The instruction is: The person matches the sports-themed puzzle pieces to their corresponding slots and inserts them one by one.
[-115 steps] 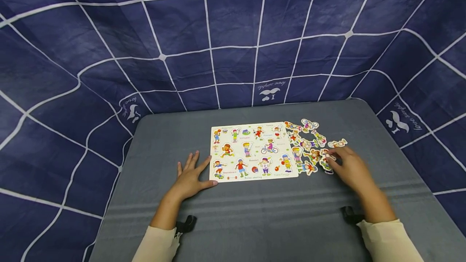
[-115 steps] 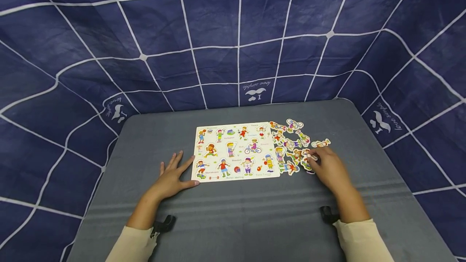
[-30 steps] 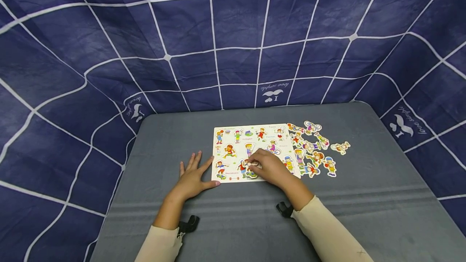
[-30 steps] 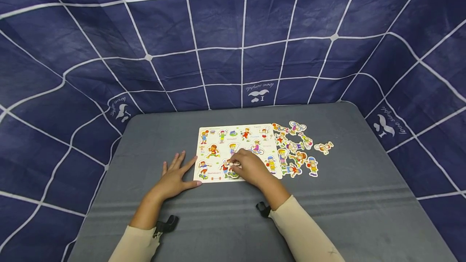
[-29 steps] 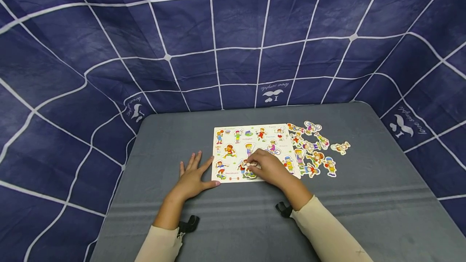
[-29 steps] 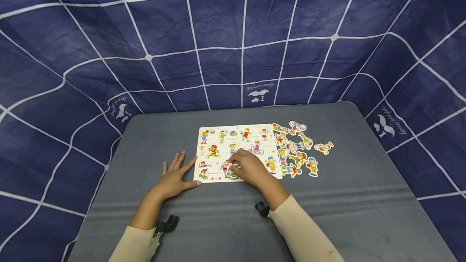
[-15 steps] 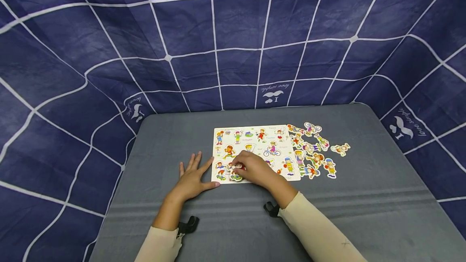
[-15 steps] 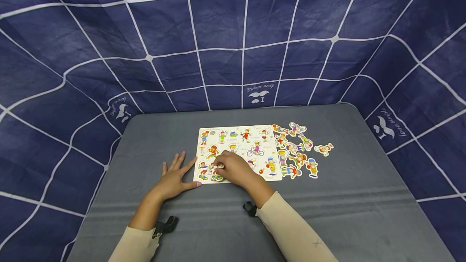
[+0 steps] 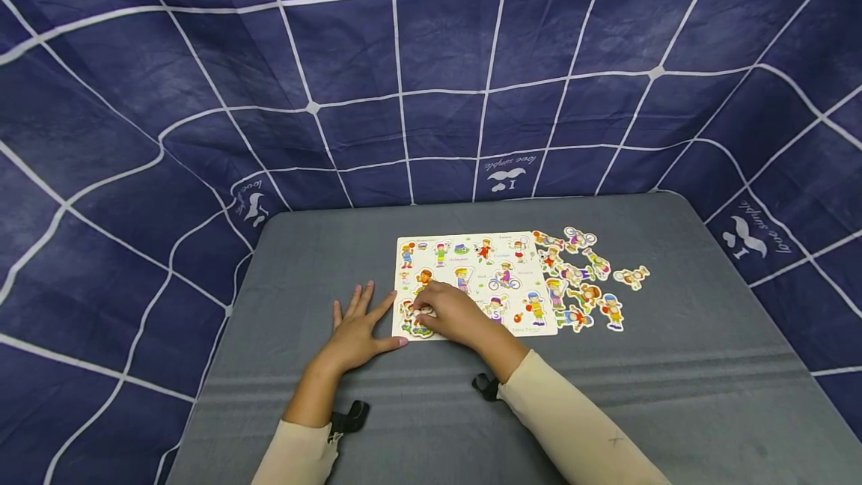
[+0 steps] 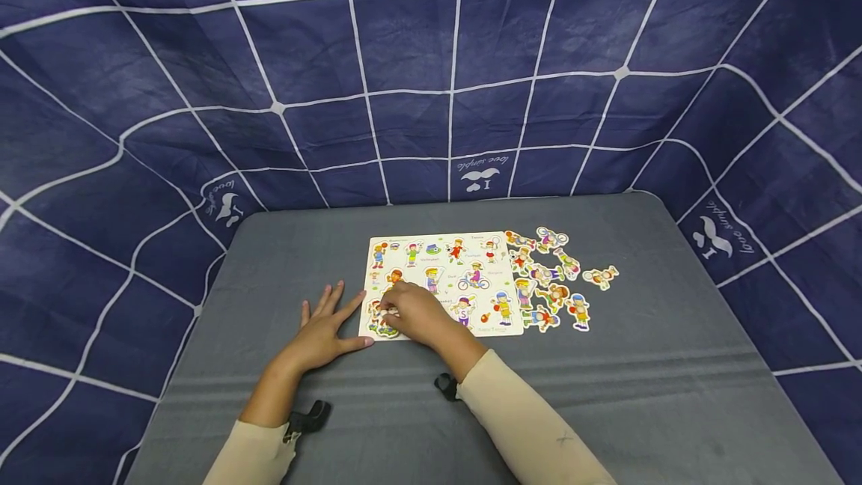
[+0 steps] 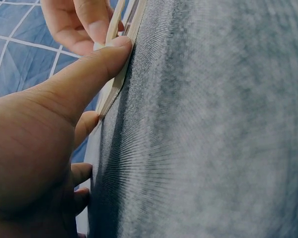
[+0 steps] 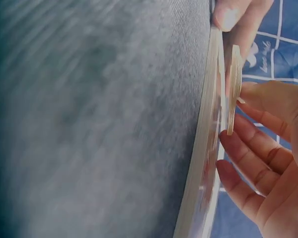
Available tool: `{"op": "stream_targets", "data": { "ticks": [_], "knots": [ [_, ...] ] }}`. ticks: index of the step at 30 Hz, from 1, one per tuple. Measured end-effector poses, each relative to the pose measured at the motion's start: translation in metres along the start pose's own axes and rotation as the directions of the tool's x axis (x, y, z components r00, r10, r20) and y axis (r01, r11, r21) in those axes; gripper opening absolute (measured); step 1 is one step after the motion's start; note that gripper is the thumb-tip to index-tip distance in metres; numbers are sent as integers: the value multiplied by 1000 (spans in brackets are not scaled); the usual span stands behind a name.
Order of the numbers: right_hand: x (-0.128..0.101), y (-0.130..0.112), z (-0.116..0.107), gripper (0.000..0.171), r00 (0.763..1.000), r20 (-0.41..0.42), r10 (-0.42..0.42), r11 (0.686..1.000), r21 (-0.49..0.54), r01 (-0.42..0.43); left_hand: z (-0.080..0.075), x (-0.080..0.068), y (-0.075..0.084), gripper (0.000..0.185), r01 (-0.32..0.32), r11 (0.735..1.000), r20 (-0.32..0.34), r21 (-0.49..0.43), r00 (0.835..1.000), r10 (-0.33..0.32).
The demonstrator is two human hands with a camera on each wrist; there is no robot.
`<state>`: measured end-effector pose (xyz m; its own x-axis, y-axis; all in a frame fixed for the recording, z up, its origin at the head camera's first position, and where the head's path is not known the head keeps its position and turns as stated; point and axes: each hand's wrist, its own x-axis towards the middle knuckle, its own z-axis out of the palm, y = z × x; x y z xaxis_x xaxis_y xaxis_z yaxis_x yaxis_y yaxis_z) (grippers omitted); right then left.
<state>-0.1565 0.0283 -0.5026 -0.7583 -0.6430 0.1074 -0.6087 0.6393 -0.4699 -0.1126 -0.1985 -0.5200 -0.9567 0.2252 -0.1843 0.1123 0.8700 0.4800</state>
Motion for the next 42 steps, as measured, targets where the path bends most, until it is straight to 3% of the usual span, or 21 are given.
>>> {"op": "stream_targets", "data": {
  "ticks": [12, 25, 42],
  "knots": [
    [15, -10, 6, 15, 999, 22, 42, 996, -74, -40, 1, 0, -2, 93, -14, 1000, -1, -9, 1000, 14],
    [17, -14, 9, 14, 997, -26, 70, 989, -127, -73, 0, -2, 0, 92, -11, 1000, 6, -19, 1000, 11],
    [16, -12, 13, 15, 993, -35, 114, 988, -103, -117, 1, -1, 0, 93, -3, 1000, 10, -10, 1000, 3]
  ]
}}
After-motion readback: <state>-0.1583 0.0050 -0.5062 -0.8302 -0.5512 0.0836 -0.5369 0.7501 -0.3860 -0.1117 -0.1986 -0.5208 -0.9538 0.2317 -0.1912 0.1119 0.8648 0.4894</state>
